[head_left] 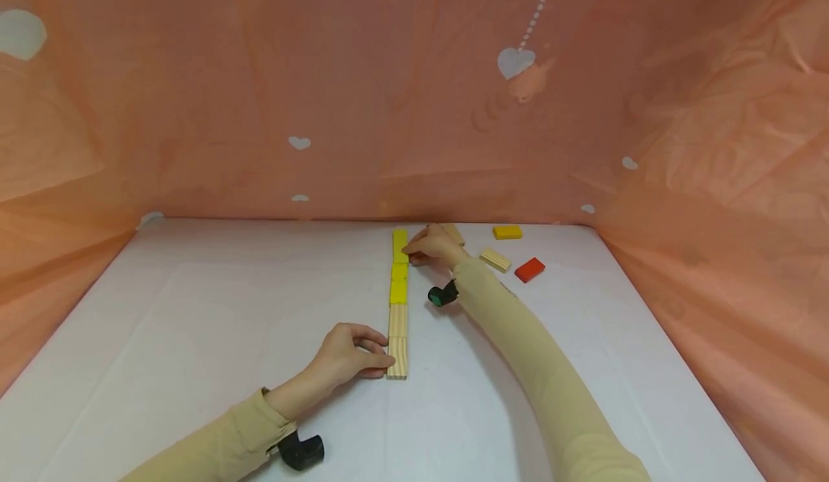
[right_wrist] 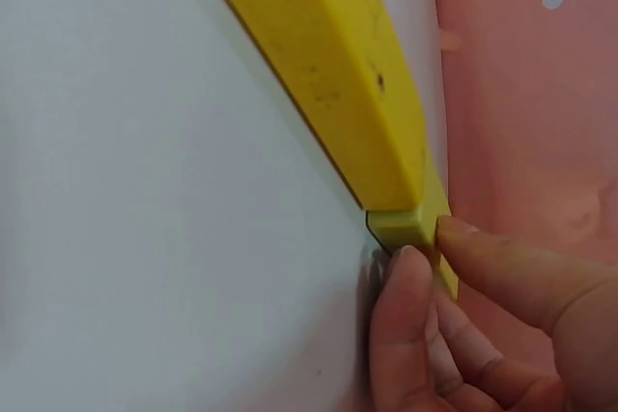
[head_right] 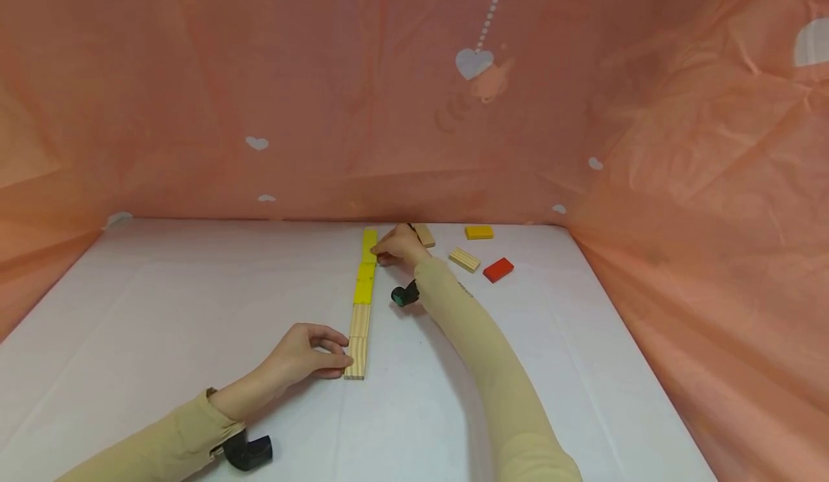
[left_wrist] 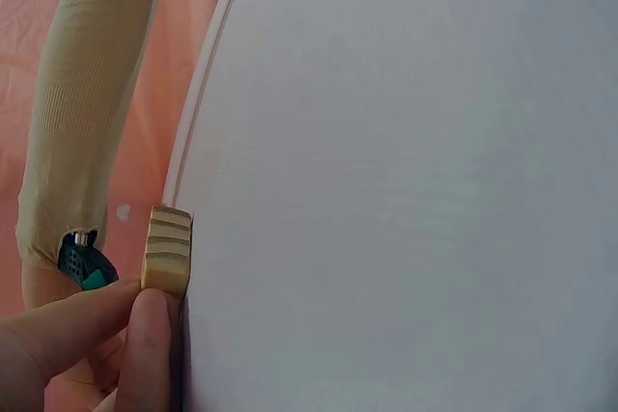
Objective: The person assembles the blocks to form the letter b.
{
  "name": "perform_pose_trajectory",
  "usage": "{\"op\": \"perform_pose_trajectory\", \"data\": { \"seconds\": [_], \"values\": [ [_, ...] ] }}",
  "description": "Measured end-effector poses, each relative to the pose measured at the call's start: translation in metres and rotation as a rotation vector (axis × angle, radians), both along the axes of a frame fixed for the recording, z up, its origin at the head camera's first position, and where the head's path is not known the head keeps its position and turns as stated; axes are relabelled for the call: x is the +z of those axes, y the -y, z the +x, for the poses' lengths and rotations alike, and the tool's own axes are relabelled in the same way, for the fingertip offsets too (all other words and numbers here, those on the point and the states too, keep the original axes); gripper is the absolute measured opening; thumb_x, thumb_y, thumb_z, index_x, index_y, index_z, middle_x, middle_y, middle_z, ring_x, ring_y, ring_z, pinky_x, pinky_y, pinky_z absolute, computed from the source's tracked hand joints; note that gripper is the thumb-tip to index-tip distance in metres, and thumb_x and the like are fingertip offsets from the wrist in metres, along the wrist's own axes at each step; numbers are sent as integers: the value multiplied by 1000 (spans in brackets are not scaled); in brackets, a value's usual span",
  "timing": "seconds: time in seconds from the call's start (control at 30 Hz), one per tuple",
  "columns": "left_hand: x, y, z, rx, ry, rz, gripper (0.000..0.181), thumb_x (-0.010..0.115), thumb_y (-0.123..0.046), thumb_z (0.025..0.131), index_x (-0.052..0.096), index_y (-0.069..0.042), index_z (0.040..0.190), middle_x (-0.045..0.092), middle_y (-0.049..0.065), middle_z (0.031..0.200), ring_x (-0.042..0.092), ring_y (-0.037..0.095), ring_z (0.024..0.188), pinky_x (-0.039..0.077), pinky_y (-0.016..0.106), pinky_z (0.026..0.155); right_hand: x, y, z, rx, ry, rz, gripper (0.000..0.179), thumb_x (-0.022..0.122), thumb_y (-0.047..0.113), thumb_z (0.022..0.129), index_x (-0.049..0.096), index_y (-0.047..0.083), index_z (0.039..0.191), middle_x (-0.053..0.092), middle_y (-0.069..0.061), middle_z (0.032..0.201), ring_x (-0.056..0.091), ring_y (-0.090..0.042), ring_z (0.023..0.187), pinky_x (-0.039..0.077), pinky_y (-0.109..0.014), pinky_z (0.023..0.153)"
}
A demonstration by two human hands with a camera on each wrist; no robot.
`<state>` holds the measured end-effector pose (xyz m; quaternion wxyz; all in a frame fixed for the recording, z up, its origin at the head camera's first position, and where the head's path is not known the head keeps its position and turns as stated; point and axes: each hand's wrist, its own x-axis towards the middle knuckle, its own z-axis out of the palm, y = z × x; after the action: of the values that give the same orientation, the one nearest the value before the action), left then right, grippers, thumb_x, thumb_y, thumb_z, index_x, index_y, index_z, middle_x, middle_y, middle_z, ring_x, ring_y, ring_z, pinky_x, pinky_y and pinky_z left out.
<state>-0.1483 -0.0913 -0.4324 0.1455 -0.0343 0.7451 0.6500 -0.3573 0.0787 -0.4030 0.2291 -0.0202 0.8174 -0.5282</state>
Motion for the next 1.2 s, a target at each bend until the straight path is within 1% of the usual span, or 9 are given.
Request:
{"op": "perform_pose_trajectory", "data": {
  "seconds": [0.1, 0.2, 0.33, 0.47, 0.77, 1.0, 1.1, 1.2],
  "values": [
    [0, -1, 0, 2, -3, -1, 30, 80, 7, 71, 65, 10, 97, 60, 13, 78, 66, 18, 61, 62, 34, 62, 0, 1, 1, -17, 7, -36, 25, 70, 5, 87, 63, -10, 107, 65, -13, 83, 62, -15, 64, 60, -26, 70],
    [0, -1, 1, 6, -4, -5, 31, 80, 7, 70, 65, 10, 96, 60, 13, 77, 65, 18, 61, 62, 34, 61, 0, 1, 2, -20, 14, -38, 26, 70, 6, 88, 62, -9, 108, 65, -13, 83, 62, -15, 64, 60, -25, 68],
    [0, -1, 1, 8, -11, -15, 30, 81, 6, 70, 66, 10, 96, 60, 12, 76, 65, 17, 60, 62, 34, 61, -1, -1, 1, -16, 23, -46, 28, 69, 10, 89, 62, -8, 110, 65, -13, 88, 63, -16, 66, 60, -25, 69],
    [-1, -1, 0, 8, -12, -4, 30, 80, 7, 70, 65, 10, 95, 60, 11, 76, 65, 17, 59, 62, 34, 61, -2, -3, 1, -14, 31, -64, 30, 67, 12, 91, 62, -8, 112, 66, -14, 91, 63, -16, 68, 60, -25, 72],
    [-2, -1, 0, 2, -16, 6, 30, 80, 7, 70, 65, 10, 95, 61, 12, 76, 65, 17, 60, 62, 34, 61, -2, -4, 1, -9, 1, -71, 26, 66, 3, 89, 62, -11, 111, 66, -15, 89, 63, -15, 67, 60, -26, 71],
    [-1, -1, -1, 6, -8, 3, 30, 80, 7, 70, 65, 10, 96, 60, 12, 76, 65, 18, 60, 62, 34, 61, -1, -4, 2, -5, 11, -88, 27, 67, 3, 89, 62, -11, 111, 66, -15, 90, 64, -16, 67, 60, -27, 72],
    [-1, -1, -1, 6, -7, -1, 30, 81, 7, 70, 65, 10, 96, 60, 12, 76, 65, 18, 60, 62, 34, 61, 1, -6, 3, -12, 19, -113, 27, 65, 7, 90, 63, -11, 110, 67, -15, 88, 64, -17, 68, 60, -28, 72],
    [-1, -1, -1, 3, -5, 4, 30, 80, 7, 70, 65, 10, 96, 60, 12, 76, 65, 17, 60, 62, 34, 61, 6, -10, 5, -34, 36, -169, 29, 64, 10, 91, 63, -11, 110, 68, -18, 91, 66, -21, 73, 60, -34, 78]
  ]
}}
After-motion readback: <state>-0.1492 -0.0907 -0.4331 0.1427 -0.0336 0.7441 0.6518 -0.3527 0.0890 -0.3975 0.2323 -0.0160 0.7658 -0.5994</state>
